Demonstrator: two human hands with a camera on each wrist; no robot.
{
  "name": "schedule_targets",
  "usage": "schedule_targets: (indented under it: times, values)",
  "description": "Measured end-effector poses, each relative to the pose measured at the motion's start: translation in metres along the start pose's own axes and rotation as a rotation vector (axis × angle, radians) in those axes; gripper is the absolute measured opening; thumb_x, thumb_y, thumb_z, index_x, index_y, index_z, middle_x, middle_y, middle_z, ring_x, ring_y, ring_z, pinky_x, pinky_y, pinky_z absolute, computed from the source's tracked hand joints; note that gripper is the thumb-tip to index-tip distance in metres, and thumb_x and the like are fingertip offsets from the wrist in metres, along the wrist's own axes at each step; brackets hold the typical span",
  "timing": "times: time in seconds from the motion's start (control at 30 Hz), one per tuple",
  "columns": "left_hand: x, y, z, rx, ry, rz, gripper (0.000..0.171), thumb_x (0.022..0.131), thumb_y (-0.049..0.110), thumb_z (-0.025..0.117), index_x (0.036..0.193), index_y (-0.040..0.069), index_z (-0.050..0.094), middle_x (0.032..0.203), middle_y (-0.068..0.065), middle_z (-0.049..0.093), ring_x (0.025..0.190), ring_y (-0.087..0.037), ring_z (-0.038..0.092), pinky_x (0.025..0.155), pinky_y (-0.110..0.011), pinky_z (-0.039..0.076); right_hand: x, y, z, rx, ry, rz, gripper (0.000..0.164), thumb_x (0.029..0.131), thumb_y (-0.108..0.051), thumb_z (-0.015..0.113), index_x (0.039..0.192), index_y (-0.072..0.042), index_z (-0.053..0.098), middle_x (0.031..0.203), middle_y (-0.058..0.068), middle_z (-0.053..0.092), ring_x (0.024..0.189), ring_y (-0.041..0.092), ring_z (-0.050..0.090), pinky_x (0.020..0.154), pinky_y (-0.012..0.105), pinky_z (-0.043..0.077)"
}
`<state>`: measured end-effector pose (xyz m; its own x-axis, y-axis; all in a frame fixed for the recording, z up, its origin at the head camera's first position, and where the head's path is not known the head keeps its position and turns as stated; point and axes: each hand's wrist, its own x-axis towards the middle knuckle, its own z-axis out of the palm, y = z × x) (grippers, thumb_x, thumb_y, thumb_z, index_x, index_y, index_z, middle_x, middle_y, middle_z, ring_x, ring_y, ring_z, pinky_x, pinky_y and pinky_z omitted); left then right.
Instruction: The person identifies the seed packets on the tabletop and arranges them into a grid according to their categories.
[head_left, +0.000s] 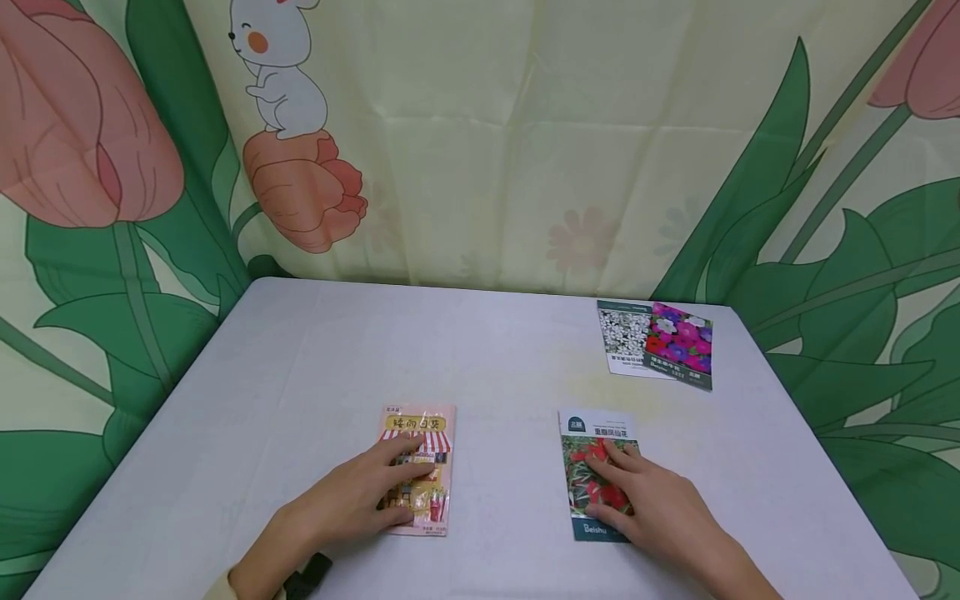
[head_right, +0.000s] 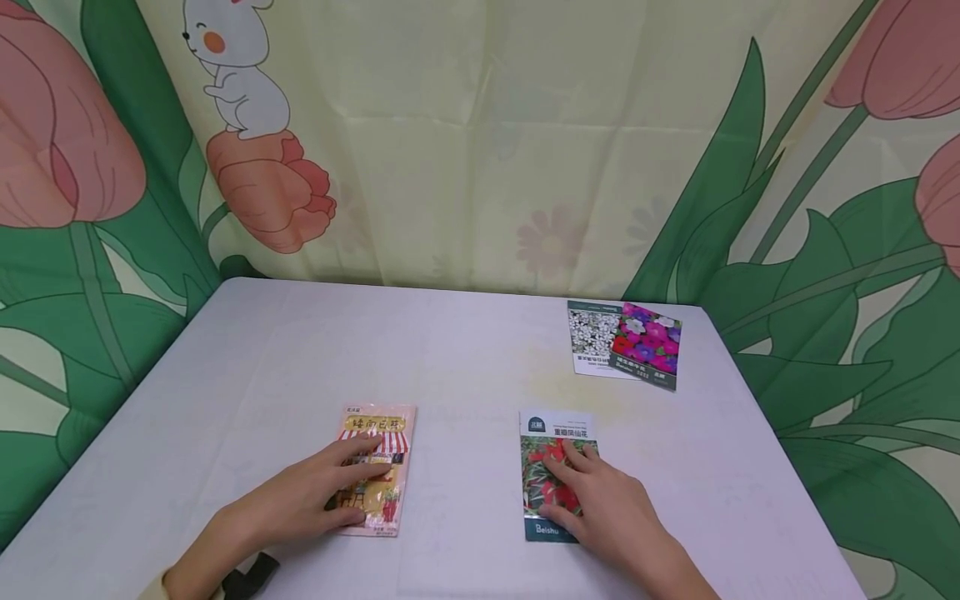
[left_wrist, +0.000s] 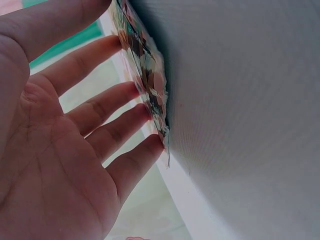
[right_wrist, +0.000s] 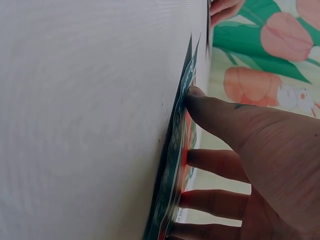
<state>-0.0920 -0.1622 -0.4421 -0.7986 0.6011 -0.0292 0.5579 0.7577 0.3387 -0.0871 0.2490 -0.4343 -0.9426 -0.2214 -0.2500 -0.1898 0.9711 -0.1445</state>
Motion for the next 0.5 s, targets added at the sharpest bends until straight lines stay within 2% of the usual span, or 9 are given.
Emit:
schedule_targets:
  times: [0.23,0.5]
  values:
    - [0.0,0.0,-0.001,-0.002,0.002,0.001,0.057,0.092,0.032,0.082,0.146,0.026,0.065,0.158,-0.008,0.052,0.145,-0.031,0.055,0.113,-0.05,0.053,-0.001,-0.006,0.002,0.008,0.042,-0.043,0.074,0.085,-0.072,0.073,0.146,-0.03,0.066,0.16,0.009,0.056,0.144,0.047,0.054,0.094,0.063,0.06]
    - [0.0,0.0,0.0,-0.01,-0.006,-0.01,0.057,0.093,0.032,0.082,0.147,0.026,0.065,0.159,-0.008,0.052,0.145,-0.031,0.055,0.113,-0.05,0.053,0.002,-0.014,0.004,0.004,0.018,-0.03,0.076,0.085,-0.075,0.07,0.147,-0.032,0.064,0.162,0.007,0.054,0.147,0.046,0.052,0.095,0.064,0.059]
